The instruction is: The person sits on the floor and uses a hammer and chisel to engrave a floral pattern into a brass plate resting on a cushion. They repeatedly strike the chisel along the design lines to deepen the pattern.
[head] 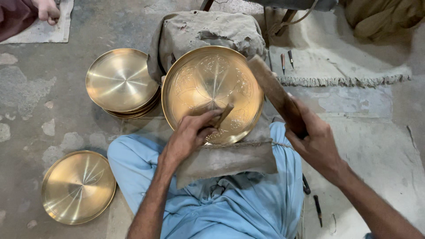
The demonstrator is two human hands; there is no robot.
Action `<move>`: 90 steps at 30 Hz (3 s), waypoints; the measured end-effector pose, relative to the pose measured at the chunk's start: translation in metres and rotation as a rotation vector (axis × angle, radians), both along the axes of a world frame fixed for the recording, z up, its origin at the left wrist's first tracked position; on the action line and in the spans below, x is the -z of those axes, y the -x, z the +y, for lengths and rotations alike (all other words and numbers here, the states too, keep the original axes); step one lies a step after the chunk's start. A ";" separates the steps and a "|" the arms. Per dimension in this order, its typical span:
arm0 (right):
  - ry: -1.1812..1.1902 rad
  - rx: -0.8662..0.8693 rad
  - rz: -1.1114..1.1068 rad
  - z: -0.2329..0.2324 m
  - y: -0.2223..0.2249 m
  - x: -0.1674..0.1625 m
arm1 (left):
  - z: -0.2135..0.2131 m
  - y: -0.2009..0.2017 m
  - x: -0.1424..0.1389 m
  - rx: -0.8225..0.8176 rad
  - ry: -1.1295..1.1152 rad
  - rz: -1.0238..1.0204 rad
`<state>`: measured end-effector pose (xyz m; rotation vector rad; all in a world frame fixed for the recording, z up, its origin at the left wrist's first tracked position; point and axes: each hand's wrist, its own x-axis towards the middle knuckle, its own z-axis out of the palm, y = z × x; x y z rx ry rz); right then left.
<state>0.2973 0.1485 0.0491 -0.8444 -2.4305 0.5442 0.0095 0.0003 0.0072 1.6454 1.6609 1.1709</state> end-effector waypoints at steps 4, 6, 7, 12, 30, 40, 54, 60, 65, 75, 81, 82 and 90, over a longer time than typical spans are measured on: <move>-0.137 0.055 -0.195 -0.012 -0.015 0.016 | 0.006 0.006 0.000 0.130 0.036 0.097; 0.045 0.044 0.076 -0.019 -0.018 0.023 | 0.006 0.004 0.002 0.117 0.070 0.187; 0.027 0.063 -0.060 -0.021 -0.020 0.024 | 0.005 0.003 0.003 0.114 0.059 0.189; -0.012 0.112 -0.051 -0.026 -0.027 0.031 | 0.003 0.005 0.004 0.093 0.078 0.194; 0.032 0.105 -0.244 -0.010 -0.028 0.008 | -0.014 -0.012 0.012 -0.592 -0.054 -0.317; -0.261 -0.082 -0.377 0.016 0.004 -0.034 | -0.009 -0.023 0.032 -0.601 -0.134 -0.294; -0.546 -0.292 -0.362 0.034 0.076 -0.086 | -0.008 -0.025 0.033 -0.576 -0.191 -0.215; -0.812 -0.354 -0.444 0.026 0.096 -0.101 | -0.007 -0.032 0.029 -0.656 -0.158 -0.250; -0.820 -0.343 -0.549 0.018 0.106 -0.106 | -0.008 -0.038 0.024 -0.717 -0.151 -0.220; -0.752 -0.389 -0.435 0.020 0.118 -0.103 | -0.009 -0.045 0.018 -0.769 -0.146 -0.276; -0.989 -0.438 -0.541 0.015 0.118 -0.107 | -0.014 -0.048 0.014 -0.796 -0.159 -0.226; -0.877 -0.425 -0.514 0.013 0.119 -0.107 | -0.013 -0.047 0.013 -0.794 -0.151 -0.237; -1.012 -0.425 -0.594 0.007 0.118 -0.112 | -0.013 -0.048 0.015 -0.798 -0.122 -0.288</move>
